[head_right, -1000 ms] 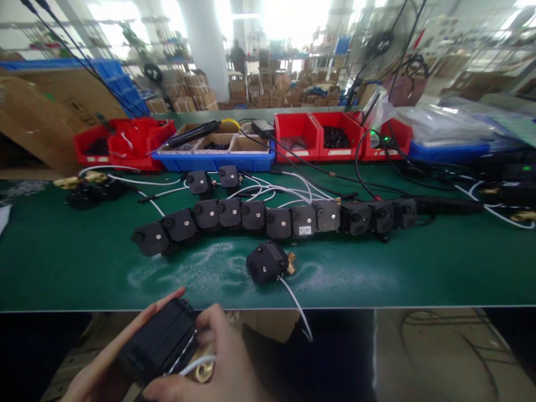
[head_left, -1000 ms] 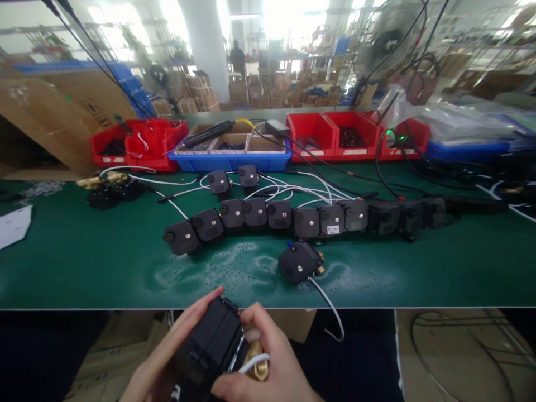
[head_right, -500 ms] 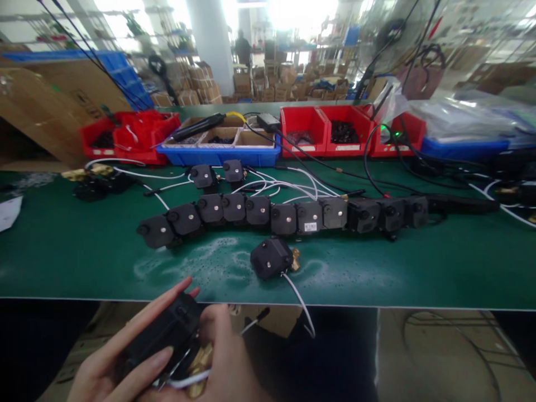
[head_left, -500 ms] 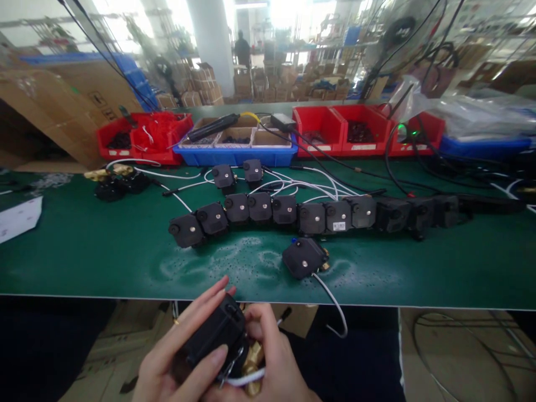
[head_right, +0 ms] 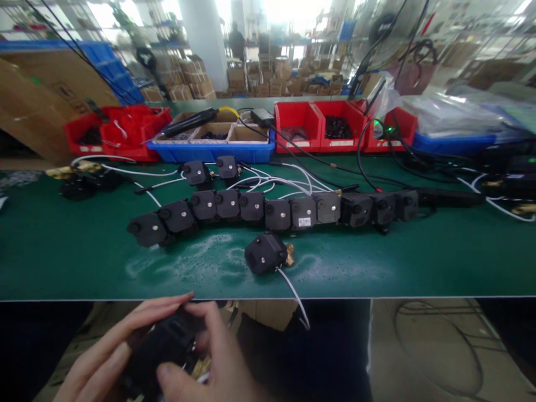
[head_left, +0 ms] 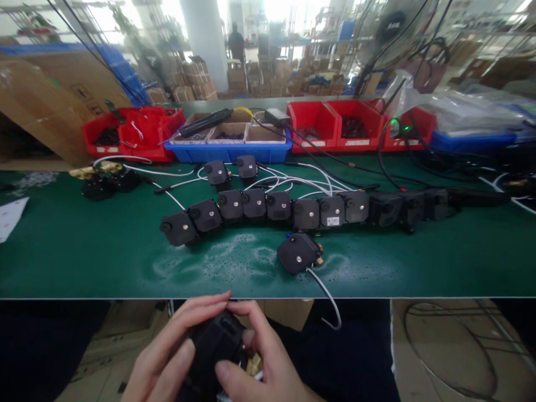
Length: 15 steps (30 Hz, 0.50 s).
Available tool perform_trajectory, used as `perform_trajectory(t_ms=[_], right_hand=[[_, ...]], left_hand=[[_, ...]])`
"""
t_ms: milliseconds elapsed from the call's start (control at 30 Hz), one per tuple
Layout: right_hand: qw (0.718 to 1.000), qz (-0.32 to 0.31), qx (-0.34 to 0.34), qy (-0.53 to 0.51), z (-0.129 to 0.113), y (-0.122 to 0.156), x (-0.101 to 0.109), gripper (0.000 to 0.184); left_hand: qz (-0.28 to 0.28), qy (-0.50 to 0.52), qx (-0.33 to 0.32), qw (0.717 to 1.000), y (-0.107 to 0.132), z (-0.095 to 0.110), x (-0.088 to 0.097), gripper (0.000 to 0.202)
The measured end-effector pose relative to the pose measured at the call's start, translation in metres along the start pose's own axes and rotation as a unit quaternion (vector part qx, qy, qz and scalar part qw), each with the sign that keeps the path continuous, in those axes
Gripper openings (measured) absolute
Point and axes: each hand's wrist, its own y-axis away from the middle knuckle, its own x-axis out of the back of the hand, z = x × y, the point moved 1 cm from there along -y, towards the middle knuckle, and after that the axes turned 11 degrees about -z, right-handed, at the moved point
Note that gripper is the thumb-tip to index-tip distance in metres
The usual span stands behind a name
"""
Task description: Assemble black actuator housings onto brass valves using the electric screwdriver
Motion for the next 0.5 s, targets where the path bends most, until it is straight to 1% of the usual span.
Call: perform_trajectory(t_ms=[100,167,200,300,367,433,467,500], right_hand=[[0.998,-0.058,-0.029,0.012,-0.003,0.003,0.006,0.069],[0.996,-0.078,-0.04,0.014,-0.004,0.003,0.01,0.067],[0.996,-0.076,-0.044,0.013,-0.005,0.003,0.011,0.066],[0.997,-0.047,-0.05,0.017,-0.008,0.004,0.017,0.061],[0.998,-0.025,-0.054,0.038,-0.017,0.008,0.022,0.061],[0.995,0.015,-0.046,0.088,-0.037,0.016,0.031,0.059],[0.992,0.029,-0.043,0.114,-0.05,0.022,0.035,0.056],[0.989,0.037,-0.041,0.137,-0.065,0.029,0.039,0.053]], left_hand=[[-0.077,0.047,0.023,0.996,-0.007,-0.003,-0.003,0.058],[-0.115,0.059,0.006,0.992,-0.012,-0.01,-0.01,0.065],[-0.12,0.049,-0.013,0.991,-0.014,-0.015,-0.013,0.067],[-0.102,-0.027,-0.077,0.991,-0.019,-0.029,-0.021,0.075],[-0.072,-0.114,-0.112,0.985,-0.02,-0.033,-0.025,0.075],[-0.035,-0.198,-0.145,0.969,-0.02,-0.029,-0.033,0.076],[-0.024,-0.218,-0.155,0.963,-0.02,-0.025,-0.039,0.076],[-0.02,-0.216,-0.163,0.963,-0.02,-0.02,-0.047,0.076]])
